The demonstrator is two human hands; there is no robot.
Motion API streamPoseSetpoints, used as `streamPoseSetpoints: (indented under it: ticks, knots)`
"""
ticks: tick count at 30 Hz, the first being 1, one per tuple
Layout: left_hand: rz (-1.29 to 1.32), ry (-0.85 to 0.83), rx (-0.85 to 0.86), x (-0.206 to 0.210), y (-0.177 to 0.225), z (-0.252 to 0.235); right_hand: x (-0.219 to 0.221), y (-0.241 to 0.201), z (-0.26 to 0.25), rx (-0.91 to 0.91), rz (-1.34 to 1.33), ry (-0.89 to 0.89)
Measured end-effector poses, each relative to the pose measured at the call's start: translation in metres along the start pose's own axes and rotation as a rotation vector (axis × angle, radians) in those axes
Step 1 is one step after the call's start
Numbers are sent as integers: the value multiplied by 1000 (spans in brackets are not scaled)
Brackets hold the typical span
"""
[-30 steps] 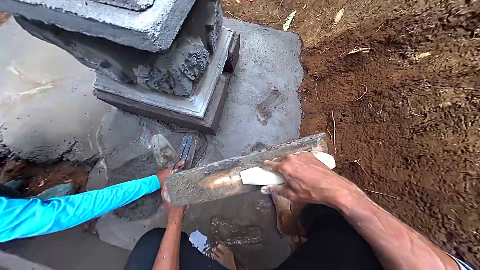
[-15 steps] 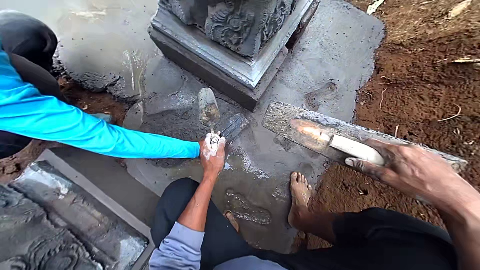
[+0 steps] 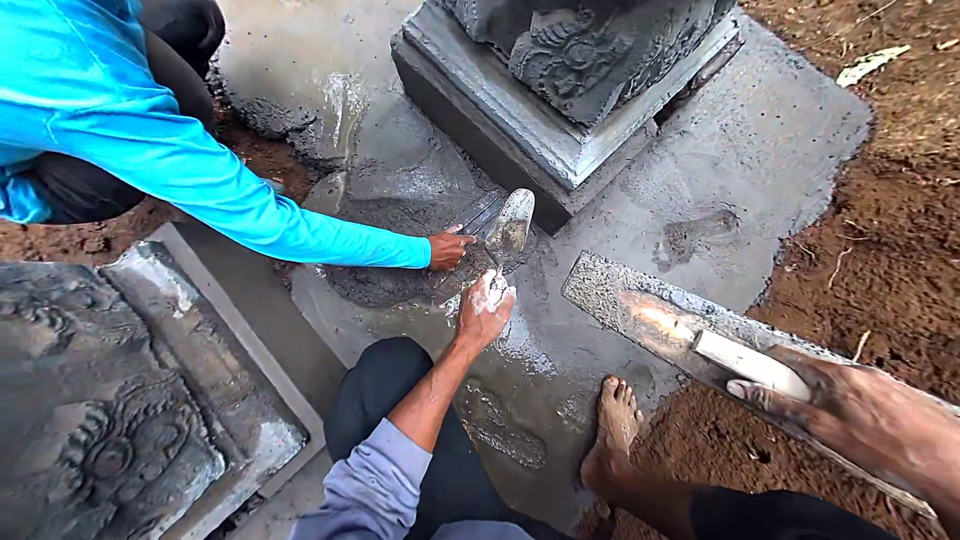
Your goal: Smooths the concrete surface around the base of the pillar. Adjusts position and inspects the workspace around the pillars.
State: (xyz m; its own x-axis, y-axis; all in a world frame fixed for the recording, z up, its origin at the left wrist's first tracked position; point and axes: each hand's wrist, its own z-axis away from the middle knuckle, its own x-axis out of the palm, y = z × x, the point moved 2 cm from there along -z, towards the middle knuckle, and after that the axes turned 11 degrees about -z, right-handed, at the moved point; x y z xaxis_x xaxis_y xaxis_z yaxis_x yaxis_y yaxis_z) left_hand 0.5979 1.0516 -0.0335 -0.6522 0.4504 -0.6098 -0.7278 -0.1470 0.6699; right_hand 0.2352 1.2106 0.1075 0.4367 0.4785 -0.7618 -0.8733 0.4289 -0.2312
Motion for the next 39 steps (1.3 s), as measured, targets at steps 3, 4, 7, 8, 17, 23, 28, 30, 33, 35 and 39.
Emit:
streamPoseSetpoints:
  ticks: [3, 4, 7, 8, 17, 23, 28, 30, 33, 35, 39]
  knots:
    - [1, -24, -31, -3, -2, -1, 3, 4, -2, -24, -22, -22]
    - [10, -24, -33, -4, -2, -1, 3, 4, -2, -34, -31, -33]
    - [9, -32, -35, -6, -1, -1, -1, -3, -2, -31, -38, -84]
    - [4, -34, -32, -6, -1, -1, -2, -6, -2, -25, -36, -100]
    - [5, -44, -20, -5, 1, -1, -2, -14, 2, 0, -24, -73]
    - [-1, -64, -11, -2, -2, -2, -11, -39, 6, 15, -22, -167]
    - [52, -30, 4, -3, -5, -4, -2, -15, -2, -22, -40, -131]
    - [111, 7, 4, 0, -6, -3, 3, 2, -3, -18, -21, -64]
    - [178, 82, -11, -3, -4, -2, -7, -9, 1, 70, -8, -45]
    - [231, 111, -39, -2, -5, -1, -15, -19, 5, 153, -15, -40]
    - [355, 127, -83, 2, -6, -2, -21, -24, 9, 219, -16, -32]
